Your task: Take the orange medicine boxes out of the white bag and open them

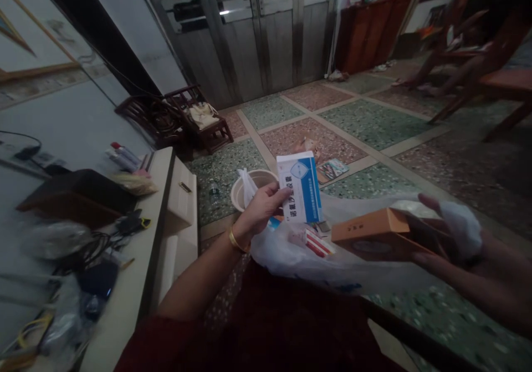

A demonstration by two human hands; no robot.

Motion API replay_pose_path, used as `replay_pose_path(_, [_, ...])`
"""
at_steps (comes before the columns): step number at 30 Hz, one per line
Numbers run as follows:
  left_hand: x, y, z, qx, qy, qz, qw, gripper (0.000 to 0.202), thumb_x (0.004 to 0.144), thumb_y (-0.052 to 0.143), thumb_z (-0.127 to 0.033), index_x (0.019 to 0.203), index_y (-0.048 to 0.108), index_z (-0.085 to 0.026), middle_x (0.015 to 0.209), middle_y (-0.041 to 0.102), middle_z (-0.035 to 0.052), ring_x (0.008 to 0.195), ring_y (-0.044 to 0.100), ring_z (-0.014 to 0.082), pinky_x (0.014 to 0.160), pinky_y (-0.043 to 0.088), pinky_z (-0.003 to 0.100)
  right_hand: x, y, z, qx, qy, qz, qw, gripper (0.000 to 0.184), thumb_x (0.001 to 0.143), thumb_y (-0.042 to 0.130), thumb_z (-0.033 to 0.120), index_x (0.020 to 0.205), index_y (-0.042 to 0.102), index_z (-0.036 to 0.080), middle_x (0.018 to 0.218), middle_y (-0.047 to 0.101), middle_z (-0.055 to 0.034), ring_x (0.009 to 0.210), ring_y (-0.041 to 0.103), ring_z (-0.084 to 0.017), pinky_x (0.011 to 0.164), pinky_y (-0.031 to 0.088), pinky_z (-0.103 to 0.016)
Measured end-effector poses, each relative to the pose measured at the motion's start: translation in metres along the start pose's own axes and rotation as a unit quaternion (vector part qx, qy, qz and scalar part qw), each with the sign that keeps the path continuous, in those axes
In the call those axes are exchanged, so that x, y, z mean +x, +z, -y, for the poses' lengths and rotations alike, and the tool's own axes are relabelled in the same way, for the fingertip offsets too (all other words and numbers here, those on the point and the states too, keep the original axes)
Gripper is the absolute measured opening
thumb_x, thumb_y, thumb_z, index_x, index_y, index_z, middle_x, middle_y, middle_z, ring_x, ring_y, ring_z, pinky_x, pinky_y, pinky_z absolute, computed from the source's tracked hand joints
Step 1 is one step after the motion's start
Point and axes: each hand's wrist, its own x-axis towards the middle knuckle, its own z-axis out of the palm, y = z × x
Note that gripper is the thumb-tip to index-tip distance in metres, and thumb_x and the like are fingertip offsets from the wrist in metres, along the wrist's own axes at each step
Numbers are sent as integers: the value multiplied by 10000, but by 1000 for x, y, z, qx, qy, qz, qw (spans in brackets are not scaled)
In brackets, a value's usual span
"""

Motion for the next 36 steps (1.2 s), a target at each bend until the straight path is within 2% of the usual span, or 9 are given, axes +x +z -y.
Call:
replay_pose_path(3, [2, -1, 2, 10, 42, 12, 999, 521, 630, 812, -486, 970, 628, -137, 929, 708, 69, 747, 654, 143, 661, 541, 250, 5, -3, 6, -7, -43, -1, 999, 662, 908, 557, 446, 1492, 294, 277, 1223, 591, -16, 1012, 631, -125, 840, 508, -112])
replay_pose_path(8, [-2, -5, 8, 145, 229, 28, 962, 375, 768, 729, -412, 1038, 657, -161, 1098, 689, 80, 1021, 634, 200, 938, 491, 340, 7, -7, 18, -59, -112, -18, 992, 617, 934, 529, 381, 1490, 289, 262, 1292, 544, -42, 967, 646, -123, 789, 526, -89])
replay_pose_path(13, [-14, -14, 8, 345, 465, 16, 815, 255, 867, 619, -254, 1119, 653, -234, 1241, 639, 84, 1245, 535, 220, 1134, 319, 464, 2, -7, 17, -62, -138, -2, 988, 653, 942, 520, 421, 1514, 250, 253, 1196, 601, -46, 937, 657, -121, 772, 535, -105])
replay_pose_path(16, [-16, -12, 8, 417, 524, 13, 742, 264, 894, 557, -229, 1143, 643, -243, 1240, 641, 97, 1269, 523, 226, 1144, 298, 500, 1, -4, 20, -50, -162, 59, 984, 689, 957, 489, 435, 1530, 170, 226, 1172, 613, -52, 971, 650, -126, 795, 546, -140])
replay_pose_path(18, [-15, -5, 10, 435, 537, 30, 722, 299, 897, 539, -194, 1178, 626, -244, 1251, 636, 101, 1278, 518, 223, 1139, 312, 496, 1, -1, 23, -38, -168, 111, 979, 713, 966, 470, 410, 1542, 92, 227, 1169, 611, -56, 969, 650, -130, 781, 563, -171])
replay_pose_path(22, [-9, 11, 21, 411, 529, 83, 737, 382, 867, 565, -125, 1230, 595, -243, 1265, 629, 99, 1265, 531, 220, 1140, 320, 483, 5, 4, 32, -5, -181, 176, 968, 773, 956, 468, 320, 1551, -19, 233, 1084, 620, -52, 867, 646, -130, 744, 562, -219])
replay_pose_path(25, [-6, 17, 30, 354, 478, 81, 800, 369, 860, 584, -129, 1214, 609, -230, 1236, 648, 91, 1221, 567, 212, 1108, 382, 436, 10, 4, 37, 42, -208, 169, 962, 690, 950, 502, 288, 1535, 143, 224, 1014, 619, -38, 819, 624, -93, 731, 520, -161])
replay_pose_path(30, [-7, 18, 39, 269, 382, 53, 882, 356, 816, 659, -167, 1170, 653, -212, 1196, 672, 84, 1127, 623, 205, 990, 487, 324, 12, 6, 41, 108, -269, 147, 946, 494, 978, 487, 269, 1437, 320, 198, 1167, 581, -62, 1021, 593, -80, 865, 471, -137])
replay_pose_path(36, [-9, 21, 36, 266, 393, 42, 879, 345, 808, 687, -207, 1153, 673, -224, 1204, 669, 82, 1151, 613, 220, 1041, 461, 363, 10, 7, 39, 125, -266, 163, 942, 525, 973, 485, 236, 1465, 303, 239, 1182, 566, -41, 1022, 584, -70, 852, 469, -137])
